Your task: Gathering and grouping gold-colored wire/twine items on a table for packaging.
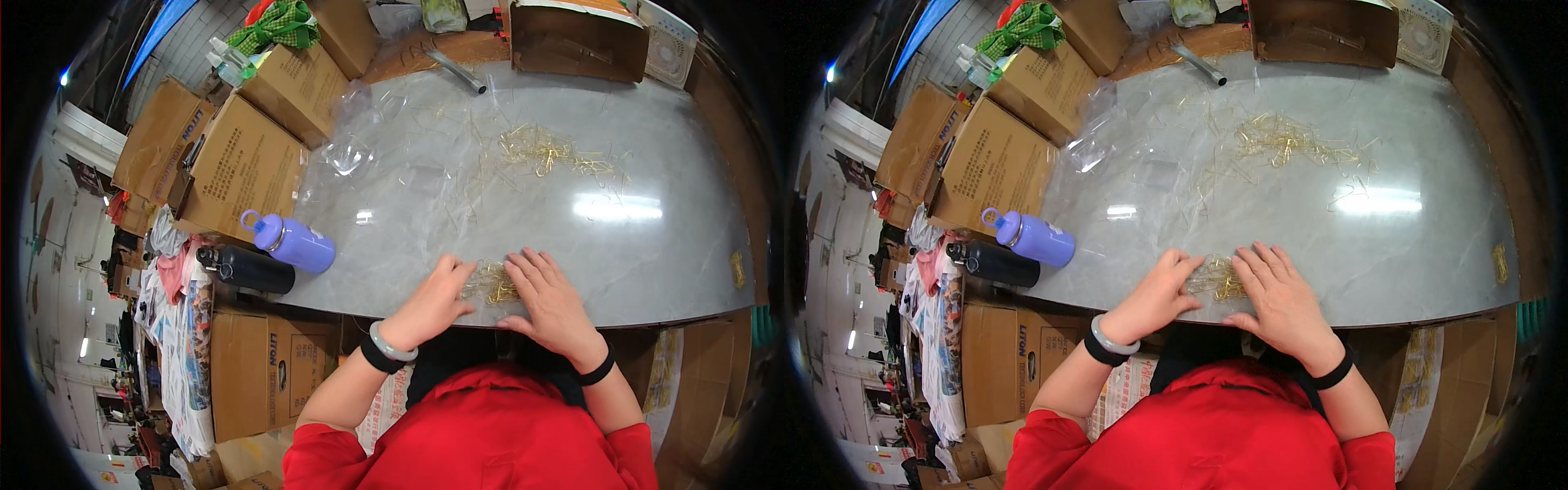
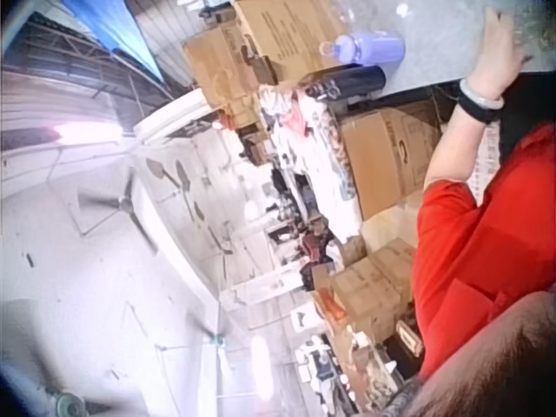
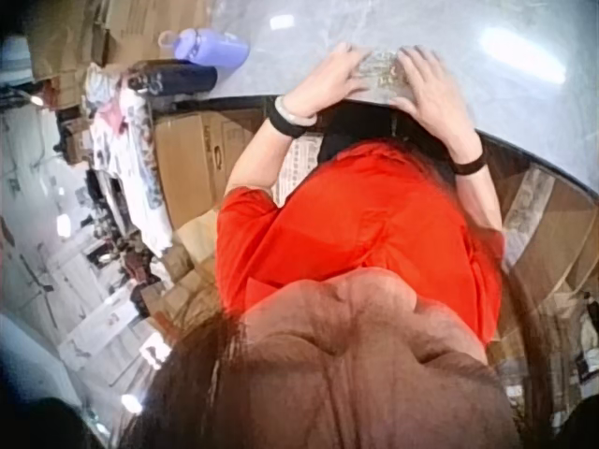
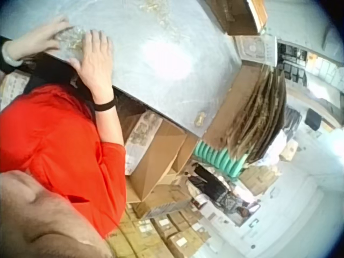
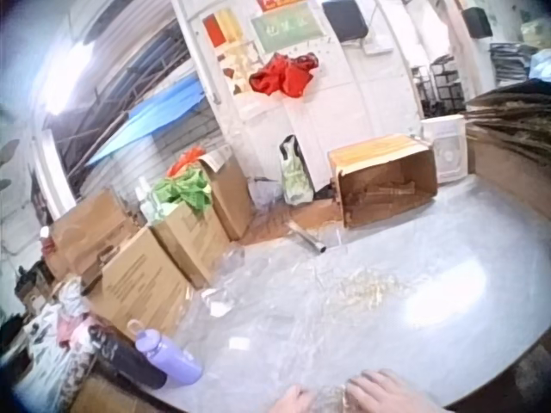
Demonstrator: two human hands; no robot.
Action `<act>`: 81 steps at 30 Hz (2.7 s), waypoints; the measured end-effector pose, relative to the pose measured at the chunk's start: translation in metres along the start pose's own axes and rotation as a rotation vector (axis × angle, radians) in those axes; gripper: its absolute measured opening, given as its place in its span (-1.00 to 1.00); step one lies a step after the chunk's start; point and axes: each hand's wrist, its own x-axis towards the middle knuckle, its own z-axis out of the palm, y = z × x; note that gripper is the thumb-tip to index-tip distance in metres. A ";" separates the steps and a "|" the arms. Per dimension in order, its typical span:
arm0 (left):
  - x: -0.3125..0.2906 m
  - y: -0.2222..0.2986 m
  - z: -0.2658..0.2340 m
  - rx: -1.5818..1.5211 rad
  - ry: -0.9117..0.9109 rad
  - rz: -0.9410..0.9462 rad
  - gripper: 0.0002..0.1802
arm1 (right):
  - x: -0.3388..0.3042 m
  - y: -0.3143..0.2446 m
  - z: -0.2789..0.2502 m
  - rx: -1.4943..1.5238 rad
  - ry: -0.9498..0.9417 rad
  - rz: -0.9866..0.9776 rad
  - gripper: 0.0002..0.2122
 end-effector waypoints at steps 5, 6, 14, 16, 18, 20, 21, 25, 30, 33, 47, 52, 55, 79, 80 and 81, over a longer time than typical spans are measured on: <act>0.020 -0.002 0.004 -0.021 0.005 0.101 -0.35 | 0.002 0.006 0.016 -0.056 0.020 -0.004 -0.52; 0.022 0.003 0.005 -0.036 0.024 0.128 -0.36 | -0.001 0.014 0.017 -0.036 0.024 -0.018 -0.54; 0.009 0.019 0.012 0.318 0.255 0.109 -0.37 | -0.008 0.014 0.004 -0.139 -0.042 -0.048 -0.58; 0.005 0.014 0.016 0.092 0.196 -0.024 -0.35 | -0.011 0.012 0.012 -0.125 0.093 0.086 -0.54; 0.009 0.017 0.019 0.039 0.180 0.026 -0.34 | -0.013 0.007 0.006 -0.093 0.087 0.113 -0.50; 0.013 0.020 0.025 -0.017 0.160 0.079 -0.32 | -0.012 0.003 0.004 -0.063 0.081 0.145 -0.45; 0.017 0.022 0.028 -0.016 0.148 0.108 -0.30 | -0.009 0.004 0.005 -0.030 0.033 0.099 -0.43; 0.018 0.025 0.034 0.038 0.144 0.115 -0.26 | -0.007 0.015 0.010 0.016 -0.019 -0.044 -0.39; 0.011 0.021 0.041 0.150 0.234 0.192 -0.19 | -0.020 0.013 -0.004 0.281 0.052 0.070 -0.36; 0.011 0.018 0.051 0.112 0.207 0.241 -0.16 | -0.029 0.007 -0.005 0.317 0.088 0.163 -0.33; 0.019 0.022 0.060 0.132 0.204 0.351 -0.24 | -0.051 0.026 -0.015 0.022 0.183 0.145 -0.61; 0.005 0.009 0.055 0.188 0.171 0.274 -0.26 | -0.049 0.011 0.014 -0.087 0.329 0.155 -0.85; 0.015 0.015 0.061 0.167 0.205 0.348 -0.38 | -0.055 0.006 0.017 -0.138 0.348 0.174 -0.83; 0.019 0.012 0.069 0.127 0.229 0.311 -0.18 | -0.039 0.004 0.006 0.157 0.340 0.204 -0.72; 0.022 0.016 0.069 0.114 0.212 0.334 -0.13 | -0.042 0.015 -0.013 0.118 0.216 0.237 -0.55; 0.019 0.016 0.069 0.143 0.226 0.344 -0.04 | -0.040 0.014 -0.024 0.079 0.150 0.217 -0.46</act>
